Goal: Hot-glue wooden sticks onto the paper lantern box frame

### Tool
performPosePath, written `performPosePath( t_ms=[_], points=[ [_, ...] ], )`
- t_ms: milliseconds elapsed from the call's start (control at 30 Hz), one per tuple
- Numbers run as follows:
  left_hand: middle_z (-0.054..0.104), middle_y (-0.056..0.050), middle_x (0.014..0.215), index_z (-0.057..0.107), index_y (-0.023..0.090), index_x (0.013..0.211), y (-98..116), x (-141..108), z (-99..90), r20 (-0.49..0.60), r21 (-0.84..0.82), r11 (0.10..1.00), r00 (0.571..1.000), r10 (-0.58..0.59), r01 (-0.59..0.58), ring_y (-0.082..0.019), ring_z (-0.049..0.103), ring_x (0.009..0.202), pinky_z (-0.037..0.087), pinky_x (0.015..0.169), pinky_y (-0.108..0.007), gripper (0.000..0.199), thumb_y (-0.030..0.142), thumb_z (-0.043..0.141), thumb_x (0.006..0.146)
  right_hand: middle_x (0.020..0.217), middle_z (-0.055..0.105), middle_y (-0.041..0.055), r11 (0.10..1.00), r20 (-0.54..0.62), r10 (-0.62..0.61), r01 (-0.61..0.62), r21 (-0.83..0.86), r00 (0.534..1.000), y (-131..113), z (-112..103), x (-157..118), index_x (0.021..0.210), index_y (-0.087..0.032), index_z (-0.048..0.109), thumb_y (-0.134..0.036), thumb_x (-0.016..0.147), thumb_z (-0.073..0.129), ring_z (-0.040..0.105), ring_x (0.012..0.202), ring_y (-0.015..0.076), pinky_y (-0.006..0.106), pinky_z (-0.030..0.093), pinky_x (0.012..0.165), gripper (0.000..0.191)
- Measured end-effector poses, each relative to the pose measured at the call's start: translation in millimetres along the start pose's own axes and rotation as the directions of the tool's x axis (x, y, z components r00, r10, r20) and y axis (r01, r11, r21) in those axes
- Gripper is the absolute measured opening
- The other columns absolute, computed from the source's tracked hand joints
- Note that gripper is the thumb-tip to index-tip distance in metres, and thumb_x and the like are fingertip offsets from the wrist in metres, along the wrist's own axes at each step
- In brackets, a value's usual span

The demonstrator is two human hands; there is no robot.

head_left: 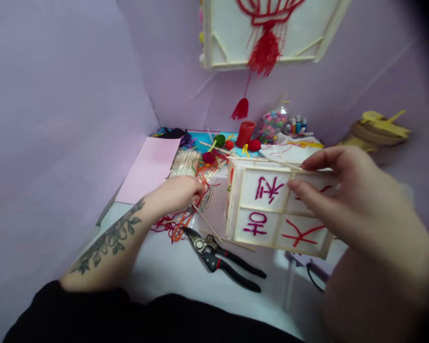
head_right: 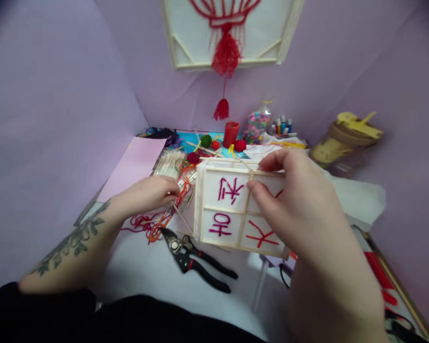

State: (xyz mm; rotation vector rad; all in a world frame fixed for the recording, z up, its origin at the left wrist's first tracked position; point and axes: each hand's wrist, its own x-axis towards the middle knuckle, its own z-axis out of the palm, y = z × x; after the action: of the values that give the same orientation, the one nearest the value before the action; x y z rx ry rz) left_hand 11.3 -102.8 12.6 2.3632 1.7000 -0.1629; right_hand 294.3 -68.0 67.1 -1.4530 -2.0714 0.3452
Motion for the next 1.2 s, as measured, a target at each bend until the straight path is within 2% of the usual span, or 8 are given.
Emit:
performPosePath(
  t_ms=[133, 300, 500, 667, 800, 900, 1000, 1200],
  points=[
    [0.07, -0.004, 0.093, 0.073, 0.022, 0.088, -2, -9, 22.7, 0.023, 0.001, 0.999, 0.999, -0.043, 0.043, -0.019, 0.064, 0.09, 0.046, 0.078, -0.028, 0.022, 0.015, 0.052, 0.087, 0.093, 0.065, 0.0096, 0.997, 0.015, 0.074, -0.074, -0.034, 0.997, -3, -3, -2, 0.092, -0.023, 0.05, -0.038, 0.072, 0.063, 0.055, 0.07, 0.0194, 0.037, 0.042, 0.068, 0.028],
    [0.068, -0.018, 0.099, 0.069, 0.013, 0.093, -6, -29, 11.6, -0.084, 0.083, 0.952, 0.954, -0.289, 0.296, -0.03, 0.064, 0.098, 0.047, 0.08, -0.04, 0.031, 0.014, 0.039, 0.09, 0.09, 0.064, 0.0083, 0.993, 0.002, 0.099, -0.098, -0.065, 0.995, -3, -2, -3, 0.093, -0.022, 0.052, -0.037, 0.069, 0.066, 0.049, 0.06, 0.0156, 0.035, 0.04, 0.062, 0.031],
    [0.072, -0.016, 0.081, 0.068, 0.014, 0.083, 11, -68, 35.3, 0.07, 0.046, 0.895, 0.893, -0.446, 0.443, -0.031, 0.069, 0.075, 0.049, 0.063, -0.037, 0.031, 0.033, 0.045, 0.093, 0.09, 0.064, 0.0088, 0.99, -0.023, 0.078, -0.08, -0.113, 0.997, 4, 0, -2, 0.095, -0.022, 0.053, -0.039, 0.071, 0.066, 0.051, 0.063, 0.0167, 0.034, 0.038, 0.06, 0.031],
    [0.072, -0.013, 0.098, 0.064, 0.017, 0.092, 16, -87, 62.6, 0.077, -0.016, 0.861, 0.859, -0.506, 0.509, -0.026, 0.069, 0.083, 0.05, 0.068, -0.035, 0.029, 0.026, 0.037, 0.096, 0.089, 0.064, 0.0079, 0.99, -0.038, 0.077, -0.081, -0.116, 0.996, 7, 2, -2, 0.095, -0.023, 0.054, -0.04, 0.07, 0.067, 0.053, 0.062, 0.0166, 0.034, 0.039, 0.058, 0.034],
    [0.069, -0.011, 0.1, 0.061, 0.017, 0.093, 11, -99, 59.9, 0.047, -0.05, 0.857, 0.858, -0.511, 0.513, -0.024, 0.066, 0.085, 0.05, 0.073, -0.035, 0.029, 0.027, 0.034, 0.098, 0.088, 0.064, 0.008, 0.992, -0.003, 0.099, -0.099, -0.074, 0.995, 1, 0, -2, 0.092, -0.023, 0.053, -0.038, 0.07, 0.067, 0.054, 0.067, 0.0189, 0.036, 0.04, 0.063, 0.03],
    [0.065, -0.01, 0.1, 0.059, 0.017, 0.093, 8, -110, 47.2, -0.091, -0.134, 0.885, 0.884, -0.46, 0.447, -0.023, 0.063, 0.09, 0.05, 0.083, -0.037, 0.027, 0.028, 0.035, 0.097, 0.089, 0.064, 0.0085, 0.994, 0.011, 0.1, -0.099, -0.053, 0.995, -2, 0, -2, 0.092, -0.022, 0.051, -0.036, 0.072, 0.066, 0.057, 0.073, 0.0206, 0.037, 0.042, 0.066, 0.028],
    [0.065, -0.006, 0.091, 0.057, 0.019, 0.087, 13, -112, 31.3, -0.267, -0.337, 0.905, 0.895, -0.358, 0.262, -0.019, 0.062, 0.086, 0.05, 0.08, -0.033, 0.023, 0.027, 0.038, 0.097, 0.09, 0.063, 0.0093, 0.998, 0.004, 0.035, -0.035, -0.046, 0.999, 0, 2, -1, 0.09, -0.022, 0.05, -0.034, 0.075, 0.064, 0.059, 0.082, 0.023, 0.037, 0.043, 0.07, 0.024],
    [0.068, -0.003, 0.097, 0.063, 0.024, 0.109, 42, -77, -13.7, -0.636, -0.396, 0.89, 0.767, -0.089, -0.226, -0.014, 0.064, 0.088, 0.052, 0.077, -0.025, 0.025, 0.013, 0.045, 0.095, 0.088, 0.063, 0.0072, 0.99, -0.061, -0.142, 0.143, 0.005, 0.988, 8, 7, -2, 0.09, -0.022, 0.05, -0.03, 0.078, 0.059, 0.06, 0.086, 0.0258, 0.038, 0.043, 0.072, 0.017]
  ],
)
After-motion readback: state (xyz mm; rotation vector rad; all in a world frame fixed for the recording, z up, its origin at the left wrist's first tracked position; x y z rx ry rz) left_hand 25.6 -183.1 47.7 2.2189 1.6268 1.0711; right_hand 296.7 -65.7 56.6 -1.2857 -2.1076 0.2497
